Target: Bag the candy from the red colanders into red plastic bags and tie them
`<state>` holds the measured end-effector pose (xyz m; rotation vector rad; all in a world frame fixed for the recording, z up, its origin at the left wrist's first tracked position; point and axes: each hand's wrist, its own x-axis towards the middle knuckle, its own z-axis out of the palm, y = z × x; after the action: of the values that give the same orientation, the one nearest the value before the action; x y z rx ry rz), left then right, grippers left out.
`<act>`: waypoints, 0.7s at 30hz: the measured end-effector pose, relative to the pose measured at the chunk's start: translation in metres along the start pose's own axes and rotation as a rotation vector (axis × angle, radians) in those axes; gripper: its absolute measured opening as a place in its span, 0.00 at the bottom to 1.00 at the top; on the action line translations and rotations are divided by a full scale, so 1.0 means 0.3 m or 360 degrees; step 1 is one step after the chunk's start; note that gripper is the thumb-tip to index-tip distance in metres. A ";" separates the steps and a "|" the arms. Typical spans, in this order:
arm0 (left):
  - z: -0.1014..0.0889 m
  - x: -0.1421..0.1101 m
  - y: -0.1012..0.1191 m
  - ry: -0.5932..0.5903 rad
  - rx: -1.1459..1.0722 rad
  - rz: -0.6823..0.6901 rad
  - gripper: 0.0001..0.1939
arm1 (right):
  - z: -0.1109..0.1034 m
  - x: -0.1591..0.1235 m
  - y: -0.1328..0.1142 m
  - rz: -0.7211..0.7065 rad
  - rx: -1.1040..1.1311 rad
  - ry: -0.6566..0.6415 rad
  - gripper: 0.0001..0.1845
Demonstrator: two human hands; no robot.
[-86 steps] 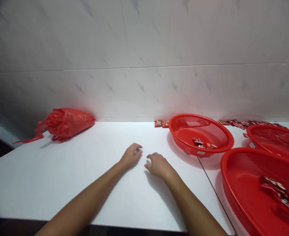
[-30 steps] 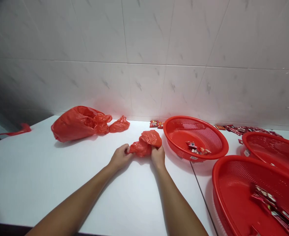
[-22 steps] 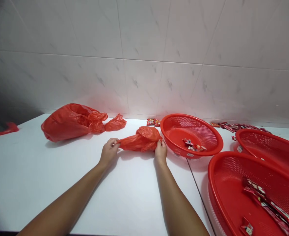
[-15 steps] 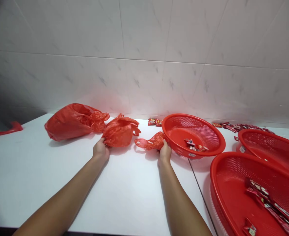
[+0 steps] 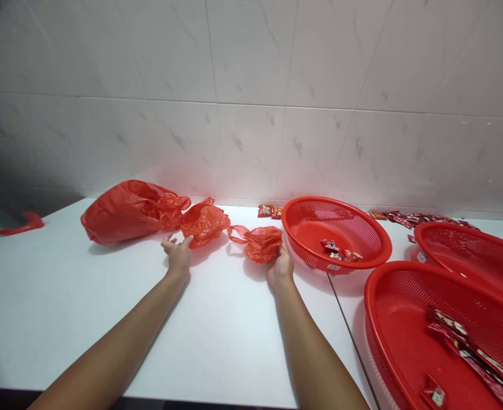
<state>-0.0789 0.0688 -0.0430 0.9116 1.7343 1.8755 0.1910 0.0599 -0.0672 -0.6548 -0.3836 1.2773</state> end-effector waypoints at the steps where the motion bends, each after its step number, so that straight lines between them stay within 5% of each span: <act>1: -0.010 -0.008 0.013 0.0072 0.0050 0.0172 0.35 | 0.002 -0.005 -0.003 0.0069 0.0046 -0.0016 0.14; 4: -0.032 -0.072 0.055 -0.0012 0.0243 0.1048 0.33 | 0.008 -0.033 -0.020 0.0273 0.0179 -0.0177 0.17; 7: -0.017 -0.178 0.070 -0.0584 0.0464 0.1701 0.29 | 0.013 -0.075 -0.039 0.0395 0.0185 -0.0512 0.29; 10: 0.023 -0.258 0.049 -0.1133 0.0662 0.1662 0.37 | 0.012 -0.100 -0.040 0.0385 -0.0007 -0.0735 0.29; 12: 0.041 -0.271 0.026 -0.1298 0.0813 0.1489 0.42 | 0.008 -0.097 -0.029 0.0334 -0.0145 -0.0722 0.28; 17: 0.028 -0.202 -0.015 -0.1467 0.1340 0.1152 0.34 | 0.003 -0.049 0.007 0.0170 -0.0289 -0.0325 0.16; 21: 0.007 -0.132 -0.020 -0.1324 0.1626 0.0989 0.27 | -0.004 -0.029 0.021 -0.0011 -0.0418 -0.0101 0.20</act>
<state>-0.0508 0.0436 -0.0559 2.3697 1.8484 0.4513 0.1847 0.0523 -0.0716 -0.8345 -0.6121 1.2543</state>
